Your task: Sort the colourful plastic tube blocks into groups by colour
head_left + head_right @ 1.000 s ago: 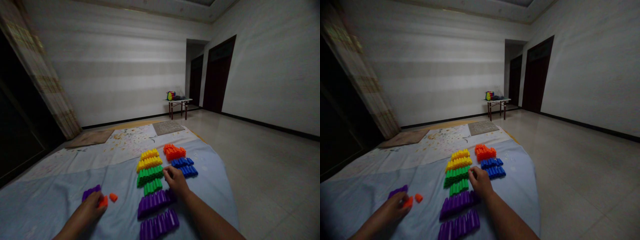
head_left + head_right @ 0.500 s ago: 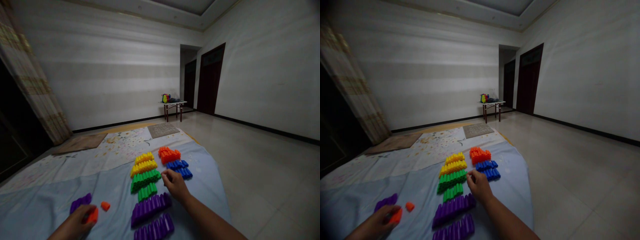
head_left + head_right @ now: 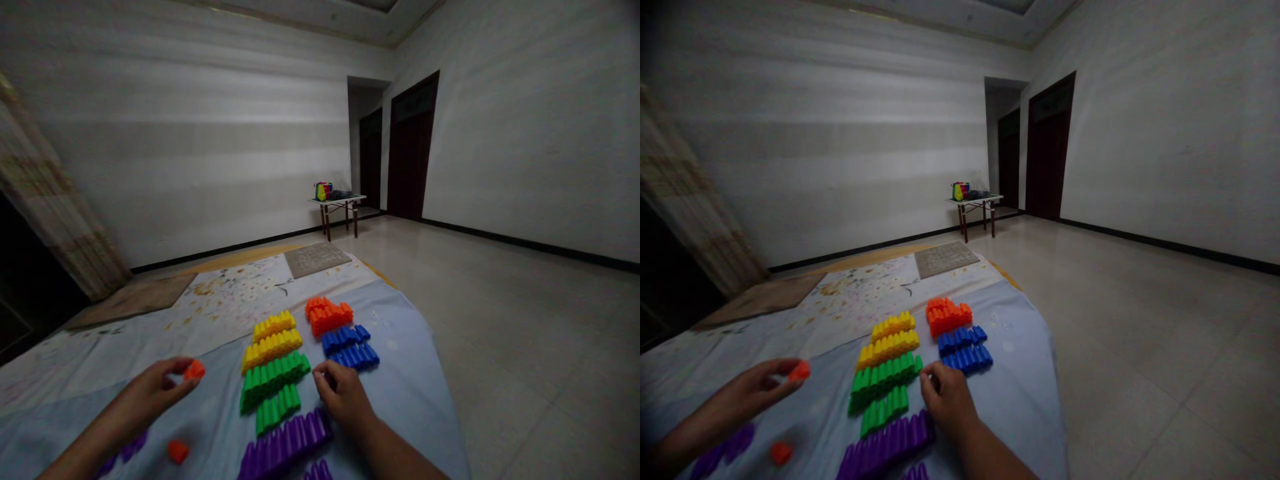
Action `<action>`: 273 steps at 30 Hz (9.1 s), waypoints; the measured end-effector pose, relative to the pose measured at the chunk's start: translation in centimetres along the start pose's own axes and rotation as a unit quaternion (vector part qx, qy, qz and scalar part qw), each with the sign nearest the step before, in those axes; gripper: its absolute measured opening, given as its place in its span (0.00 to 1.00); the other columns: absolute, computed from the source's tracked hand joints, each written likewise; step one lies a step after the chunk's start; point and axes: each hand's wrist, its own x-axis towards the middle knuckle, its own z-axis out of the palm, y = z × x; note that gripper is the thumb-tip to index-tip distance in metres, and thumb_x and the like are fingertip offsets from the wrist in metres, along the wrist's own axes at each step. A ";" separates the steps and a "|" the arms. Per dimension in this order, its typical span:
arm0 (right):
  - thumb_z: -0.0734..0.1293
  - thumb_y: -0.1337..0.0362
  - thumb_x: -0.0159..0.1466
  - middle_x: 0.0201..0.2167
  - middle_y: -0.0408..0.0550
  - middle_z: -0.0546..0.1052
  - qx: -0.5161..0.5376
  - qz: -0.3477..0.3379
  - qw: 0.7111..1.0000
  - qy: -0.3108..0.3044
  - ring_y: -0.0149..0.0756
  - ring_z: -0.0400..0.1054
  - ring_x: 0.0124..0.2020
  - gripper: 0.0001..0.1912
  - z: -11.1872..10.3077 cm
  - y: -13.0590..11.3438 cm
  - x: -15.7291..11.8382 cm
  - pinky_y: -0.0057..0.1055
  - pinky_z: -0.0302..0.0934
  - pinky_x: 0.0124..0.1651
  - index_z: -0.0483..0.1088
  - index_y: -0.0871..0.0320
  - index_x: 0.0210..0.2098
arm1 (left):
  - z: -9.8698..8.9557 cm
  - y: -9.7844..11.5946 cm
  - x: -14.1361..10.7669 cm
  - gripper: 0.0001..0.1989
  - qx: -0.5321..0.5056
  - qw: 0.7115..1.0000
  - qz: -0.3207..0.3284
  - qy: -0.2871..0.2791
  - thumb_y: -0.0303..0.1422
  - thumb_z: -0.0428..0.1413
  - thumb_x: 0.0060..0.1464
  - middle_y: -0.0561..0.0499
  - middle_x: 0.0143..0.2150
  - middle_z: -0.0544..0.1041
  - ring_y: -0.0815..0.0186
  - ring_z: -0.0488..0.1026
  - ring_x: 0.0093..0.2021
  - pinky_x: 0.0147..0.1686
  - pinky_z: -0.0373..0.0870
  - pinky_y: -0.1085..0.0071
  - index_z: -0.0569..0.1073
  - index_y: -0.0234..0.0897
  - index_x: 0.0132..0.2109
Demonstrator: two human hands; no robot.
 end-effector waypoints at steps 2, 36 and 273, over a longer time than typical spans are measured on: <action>0.59 0.63 0.61 0.17 0.40 0.69 -0.003 -0.001 1.000 -0.008 0.27 0.62 0.20 0.10 0.2 0.3 0.1 0.23 0.50 0.24 0.71 0.59 0.30 | 1.3 4.7 1.9 0.30 -0.027 0.998 0.052 -0.029 0.52 0.54 0.36 0.46 0.41 0.76 0.60 0.73 0.37 0.40 0.71 0.65 0.73 0.35 0.43; 0.59 0.63 0.61 0.19 0.42 0.72 -0.034 -0.014 0.999 0.028 0.29 0.66 0.21 0.11 1.1 1.5 0.3 0.23 0.52 0.25 0.71 0.57 0.28 | 17.9 22.8 13.9 0.23 0.152 0.979 0.054 -0.124 0.41 0.57 0.45 0.45 0.53 0.67 0.54 0.61 0.56 0.50 0.60 0.53 0.69 0.39 0.49; 0.58 0.58 0.61 0.19 0.42 0.70 -0.080 -0.025 0.996 -0.034 0.30 0.62 0.21 0.14 -1.2 1.1 -1.4 0.25 0.54 0.26 0.71 0.60 0.32 | 9.3 -4.1 -13.4 0.20 0.018 0.997 0.063 0.039 0.40 0.50 0.49 0.46 0.47 0.71 0.58 0.66 0.50 0.51 0.61 0.57 0.69 0.37 0.48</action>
